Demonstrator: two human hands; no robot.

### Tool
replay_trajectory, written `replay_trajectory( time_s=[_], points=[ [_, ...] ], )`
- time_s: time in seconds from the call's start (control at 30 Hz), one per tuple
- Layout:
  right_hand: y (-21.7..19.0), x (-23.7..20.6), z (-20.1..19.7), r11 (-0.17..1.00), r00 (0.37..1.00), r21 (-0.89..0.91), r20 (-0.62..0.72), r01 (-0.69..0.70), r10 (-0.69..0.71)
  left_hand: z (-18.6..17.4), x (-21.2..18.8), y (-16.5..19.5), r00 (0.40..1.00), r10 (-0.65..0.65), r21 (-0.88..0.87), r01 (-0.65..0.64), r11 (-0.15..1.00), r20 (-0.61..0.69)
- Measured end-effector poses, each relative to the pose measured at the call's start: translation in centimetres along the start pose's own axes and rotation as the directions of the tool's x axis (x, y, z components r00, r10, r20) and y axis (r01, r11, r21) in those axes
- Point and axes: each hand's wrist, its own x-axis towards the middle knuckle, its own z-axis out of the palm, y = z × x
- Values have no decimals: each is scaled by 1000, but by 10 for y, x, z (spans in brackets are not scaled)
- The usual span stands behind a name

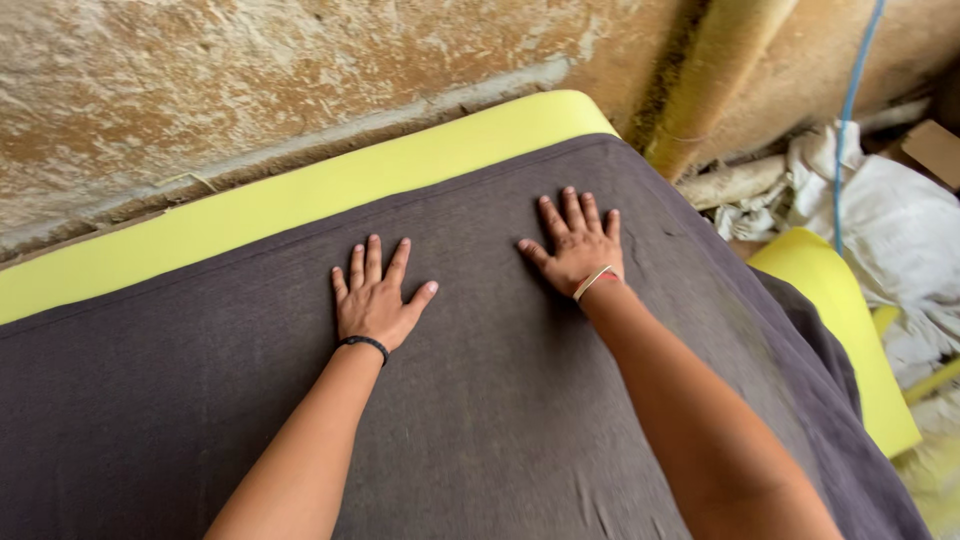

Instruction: The person spreads a dark fabric sheet over a large yellow foam slab on a work table, smoothing it flat with both hands. They then trim the overhanging fabric edges with shears, reposition the fabric, and finally pick up a spray gun and apply adhesive to the exposed yellow foam.

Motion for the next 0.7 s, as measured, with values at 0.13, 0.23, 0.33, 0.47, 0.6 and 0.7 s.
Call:
replay_trajectory(
  time_s=[0.13,0.23,0.33,0.47,0.6,0.7],
  points=[
    [3,59,1,1000,1000,-3,2,-6,6,-6,48,-16,1000,-17,-48,16,999,-11],
    [9,94,4,1000,1000,9,-8,-29,29,-8,77,-24,999,-54,-56,54,997,-5],
    [0,115,6,997,997,-5,-15,-79,79,-2,88,-25,998,-60,-40,59,997,-24],
    [-66,116,9,992,998,-111,39,63,-59,-1,90,-30,997,-50,-41,48,998,-55],
    [-132,96,21,950,953,-99,101,295,-285,-4,84,-35,993,-38,-62,31,998,-110],
    [-114,97,15,928,927,-72,127,364,-354,-4,82,-36,990,-14,-78,3,997,-138]
  ],
)
